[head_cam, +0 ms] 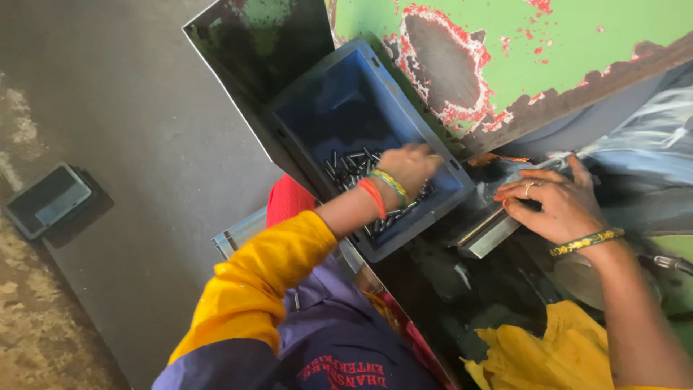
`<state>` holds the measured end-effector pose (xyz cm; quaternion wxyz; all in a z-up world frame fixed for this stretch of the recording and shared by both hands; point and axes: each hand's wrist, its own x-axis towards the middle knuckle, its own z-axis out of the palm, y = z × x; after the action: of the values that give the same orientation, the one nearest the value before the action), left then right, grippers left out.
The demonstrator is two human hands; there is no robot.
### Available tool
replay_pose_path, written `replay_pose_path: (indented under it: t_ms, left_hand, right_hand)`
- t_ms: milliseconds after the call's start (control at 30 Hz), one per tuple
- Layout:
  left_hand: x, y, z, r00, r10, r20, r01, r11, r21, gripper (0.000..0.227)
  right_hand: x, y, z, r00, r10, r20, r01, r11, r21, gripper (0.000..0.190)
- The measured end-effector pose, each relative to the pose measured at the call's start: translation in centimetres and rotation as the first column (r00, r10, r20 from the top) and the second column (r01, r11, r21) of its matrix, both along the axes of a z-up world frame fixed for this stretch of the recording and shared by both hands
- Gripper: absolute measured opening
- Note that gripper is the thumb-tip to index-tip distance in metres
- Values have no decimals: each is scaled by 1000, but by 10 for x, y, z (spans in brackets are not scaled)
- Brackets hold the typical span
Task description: The person repeatedly picks small cylindrical metal parts from a blue bin and places them into a narrow metal slot on a green machine. The hands work continuously, transferring the parts one by one or in small groups.
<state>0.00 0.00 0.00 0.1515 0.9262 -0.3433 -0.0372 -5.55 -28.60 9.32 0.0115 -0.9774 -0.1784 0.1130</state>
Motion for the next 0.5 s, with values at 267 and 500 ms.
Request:
replay_pose_path:
  t_ms: [267, 500]
  left_hand:
    - [20, 7, -125, 985, -63, -159, 118, 925, 361, 20]
    - [25, 12, -132, 977, -145, -158, 194, 915, 355, 20]
  right_hand:
    - [0, -6, -2, 999, -2, 45, 0, 999, 44, 23]
    - [0, -8, -6, 990, -17, 137, 10, 999, 53, 19]
